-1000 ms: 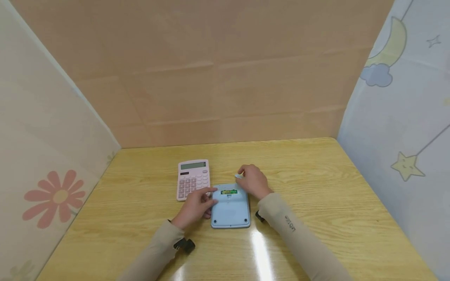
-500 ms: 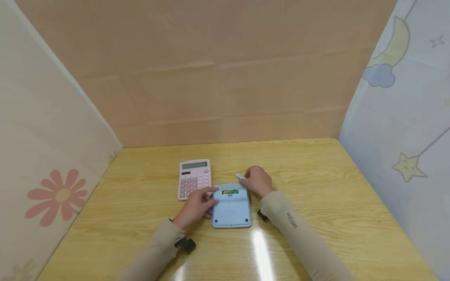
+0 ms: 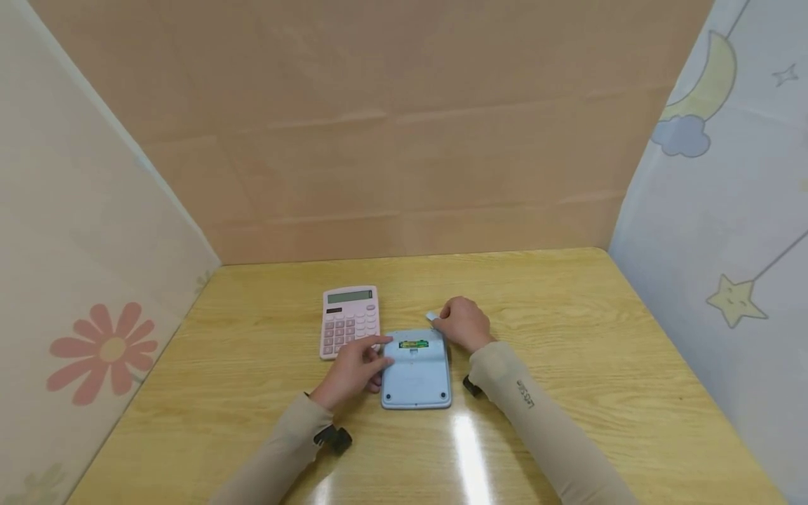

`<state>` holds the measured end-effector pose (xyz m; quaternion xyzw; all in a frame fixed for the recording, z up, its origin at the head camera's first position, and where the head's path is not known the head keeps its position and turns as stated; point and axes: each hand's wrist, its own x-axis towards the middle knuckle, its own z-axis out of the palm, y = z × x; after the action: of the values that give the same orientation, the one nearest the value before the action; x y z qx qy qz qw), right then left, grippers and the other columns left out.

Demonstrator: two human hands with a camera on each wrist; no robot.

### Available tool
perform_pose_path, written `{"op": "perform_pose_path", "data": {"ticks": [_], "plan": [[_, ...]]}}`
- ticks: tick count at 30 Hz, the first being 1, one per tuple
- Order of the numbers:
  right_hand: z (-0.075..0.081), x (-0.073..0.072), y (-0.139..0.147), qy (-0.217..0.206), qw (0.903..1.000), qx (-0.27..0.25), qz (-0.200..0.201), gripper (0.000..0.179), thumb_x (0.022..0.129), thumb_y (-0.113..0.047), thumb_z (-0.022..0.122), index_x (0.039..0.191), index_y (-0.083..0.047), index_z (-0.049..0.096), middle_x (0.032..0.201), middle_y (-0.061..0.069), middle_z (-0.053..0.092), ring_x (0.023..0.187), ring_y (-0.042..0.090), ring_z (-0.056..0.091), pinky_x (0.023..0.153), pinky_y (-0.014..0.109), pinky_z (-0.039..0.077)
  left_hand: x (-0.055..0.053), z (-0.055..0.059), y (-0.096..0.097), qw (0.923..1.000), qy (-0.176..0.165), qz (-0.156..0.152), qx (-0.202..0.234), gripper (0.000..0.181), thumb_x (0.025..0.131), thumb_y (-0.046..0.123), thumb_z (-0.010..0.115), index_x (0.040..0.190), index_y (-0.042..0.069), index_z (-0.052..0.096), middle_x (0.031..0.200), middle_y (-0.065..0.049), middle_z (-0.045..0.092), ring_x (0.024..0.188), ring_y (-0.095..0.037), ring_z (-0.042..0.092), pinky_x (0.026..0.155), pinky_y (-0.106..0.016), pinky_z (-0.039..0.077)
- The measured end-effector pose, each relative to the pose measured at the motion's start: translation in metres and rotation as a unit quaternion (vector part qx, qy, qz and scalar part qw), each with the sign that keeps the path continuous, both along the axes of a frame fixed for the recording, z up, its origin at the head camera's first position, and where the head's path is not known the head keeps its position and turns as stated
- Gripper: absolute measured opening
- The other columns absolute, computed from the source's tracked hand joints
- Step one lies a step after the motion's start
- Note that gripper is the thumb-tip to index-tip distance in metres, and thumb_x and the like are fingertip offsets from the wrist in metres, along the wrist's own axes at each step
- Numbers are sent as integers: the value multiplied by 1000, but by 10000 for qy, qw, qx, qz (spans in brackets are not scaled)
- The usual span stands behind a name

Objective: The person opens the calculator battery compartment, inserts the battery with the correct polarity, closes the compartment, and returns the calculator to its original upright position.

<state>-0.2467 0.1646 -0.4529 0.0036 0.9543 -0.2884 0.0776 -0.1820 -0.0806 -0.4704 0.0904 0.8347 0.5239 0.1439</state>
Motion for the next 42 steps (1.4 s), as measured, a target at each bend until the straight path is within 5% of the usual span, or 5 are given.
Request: {"op": "perform_pose_path", "data": {"ticks": [13, 20, 26, 30, 42], "plan": [[0, -1, 2, 380, 9967, 549, 465, 17, 89, -24, 73, 93, -8, 77, 99, 9, 73, 78, 21, 61, 65, 37, 52, 0, -1, -1, 9999, -28, 33, 108, 43, 93, 9, 71, 136, 9, 62, 77, -9, 55, 56, -18, 63, 51, -33, 58], [7, 1, 9, 328, 9958, 47, 858, 16, 88, -27, 74, 92, -11, 78, 95, 3, 72, 83, 18, 61, 70, 35, 53, 1, 2, 0, 9999, -63, 10, 109, 44, 93, 10, 71, 136, 9, 62, 76, -9, 54, 56, -18, 63, 51, -33, 58], [20, 12, 2, 207, 9752, -675, 2095, 8, 89, -24, 77, 91, -17, 79, 96, -2, 71, 79, 17, 57, 65, 30, 49, 1, 1, 0, 9999, -80, 13, 106, 44, 93, 10, 71, 136, 10, 62, 76, -10, 55, 55, -18, 62, 51, -33, 58], [23, 21, -6, 448, 9611, -582, 2664, 6, 88, -22, 77, 90, -17, 79, 99, -2, 71, 85, 16, 61, 69, 29, 51, 1, 2, -1, 9999, -48, -23, 121, 43, 94, 10, 71, 136, 9, 62, 75, -10, 56, 55, -19, 63, 51, -34, 58], [23, 29, -18, 788, 9552, -125, 2850, 9, 89, -20, 77, 95, -13, 80, 93, -4, 68, 83, 13, 61, 71, 28, 53, -1, 2, -2, 9999, 112, -104, -49, 43, 94, 9, 71, 136, 7, 61, 76, -8, 57, 56, -18, 63, 51, -32, 58]]}}
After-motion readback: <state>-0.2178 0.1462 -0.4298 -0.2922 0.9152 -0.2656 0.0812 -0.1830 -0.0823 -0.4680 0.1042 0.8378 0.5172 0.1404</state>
